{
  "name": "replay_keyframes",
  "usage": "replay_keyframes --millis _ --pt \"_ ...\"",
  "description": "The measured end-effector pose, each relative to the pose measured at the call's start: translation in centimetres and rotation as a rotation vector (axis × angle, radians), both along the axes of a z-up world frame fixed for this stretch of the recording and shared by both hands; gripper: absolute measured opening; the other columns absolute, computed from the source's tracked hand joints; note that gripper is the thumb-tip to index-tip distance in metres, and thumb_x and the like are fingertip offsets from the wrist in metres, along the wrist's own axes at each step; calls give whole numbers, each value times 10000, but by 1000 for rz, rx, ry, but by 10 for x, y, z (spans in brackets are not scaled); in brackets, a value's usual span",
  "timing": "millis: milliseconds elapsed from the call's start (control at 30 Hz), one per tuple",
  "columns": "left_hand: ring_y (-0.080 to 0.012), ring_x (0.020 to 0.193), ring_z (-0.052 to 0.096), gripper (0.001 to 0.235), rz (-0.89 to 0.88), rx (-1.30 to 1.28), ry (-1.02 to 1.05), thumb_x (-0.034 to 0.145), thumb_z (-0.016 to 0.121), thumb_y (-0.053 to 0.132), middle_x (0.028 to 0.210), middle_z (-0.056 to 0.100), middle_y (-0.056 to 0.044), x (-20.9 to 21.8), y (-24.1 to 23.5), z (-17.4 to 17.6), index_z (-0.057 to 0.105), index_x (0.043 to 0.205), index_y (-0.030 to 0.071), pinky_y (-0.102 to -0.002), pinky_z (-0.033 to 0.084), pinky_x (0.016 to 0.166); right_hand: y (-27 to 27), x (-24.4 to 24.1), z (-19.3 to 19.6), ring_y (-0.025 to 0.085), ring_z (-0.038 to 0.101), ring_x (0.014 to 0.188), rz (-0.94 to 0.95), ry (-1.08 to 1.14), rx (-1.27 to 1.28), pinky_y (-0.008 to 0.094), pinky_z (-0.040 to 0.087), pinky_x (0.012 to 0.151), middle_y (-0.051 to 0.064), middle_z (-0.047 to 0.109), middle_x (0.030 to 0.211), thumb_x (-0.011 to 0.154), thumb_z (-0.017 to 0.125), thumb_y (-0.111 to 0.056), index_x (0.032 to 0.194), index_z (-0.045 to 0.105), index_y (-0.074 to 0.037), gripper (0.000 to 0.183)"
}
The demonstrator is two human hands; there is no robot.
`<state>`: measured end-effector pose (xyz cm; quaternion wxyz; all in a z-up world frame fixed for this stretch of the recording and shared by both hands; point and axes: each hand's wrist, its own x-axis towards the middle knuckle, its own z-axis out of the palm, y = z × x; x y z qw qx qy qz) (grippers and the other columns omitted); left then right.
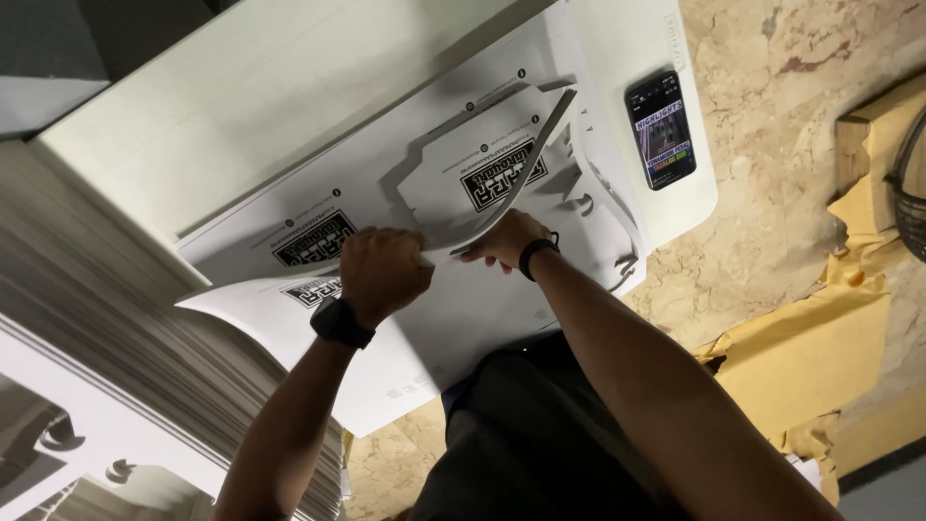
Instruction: Manually removing waste material from pre-cut cardboard sheets to extract the final shapes.
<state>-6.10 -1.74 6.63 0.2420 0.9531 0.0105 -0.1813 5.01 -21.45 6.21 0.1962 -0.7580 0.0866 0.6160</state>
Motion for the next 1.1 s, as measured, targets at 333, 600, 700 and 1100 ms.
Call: replay_keyframes --millis 333,600,700,1100 --pt "-343 729 727 283 96 -128 328 709 642 234 654 693 -108 31 31 -5 792 919 115 -420 550 709 -4 -4 -13 114 649 456 90 -4 -22 257 461 538 -16 754 702 725 912 -463 972 762 -103 462" --pt "-293 533 630 247 73 -227 284 708 700 300 518 586 -142 23 31 7 693 670 56 -351 455 568 -8 -16 -23 101 667 493 138 -16 -62 269 466 618 -74 702 584 690 897 -613 756 760 -204 436" --pt "-349 852 746 364 -108 73 515 712 630 450 793 752 -98 -21 18 -39 789 901 183 -407 500 671 -8 -12 -33 141 663 489 151 -37 -60 296 478 665 -69 640 495 715 872 -615 698 751 -227 406" --pt "-193 484 460 508 3 331 -678 1045 257 407 598 410 0 -41 -40 1 509 656 198 -312 436 491 -7 -14 -12 212 713 625 248 -32 -17 329 541 741 14 666 531 740 776 -669 731 793 -173 497"
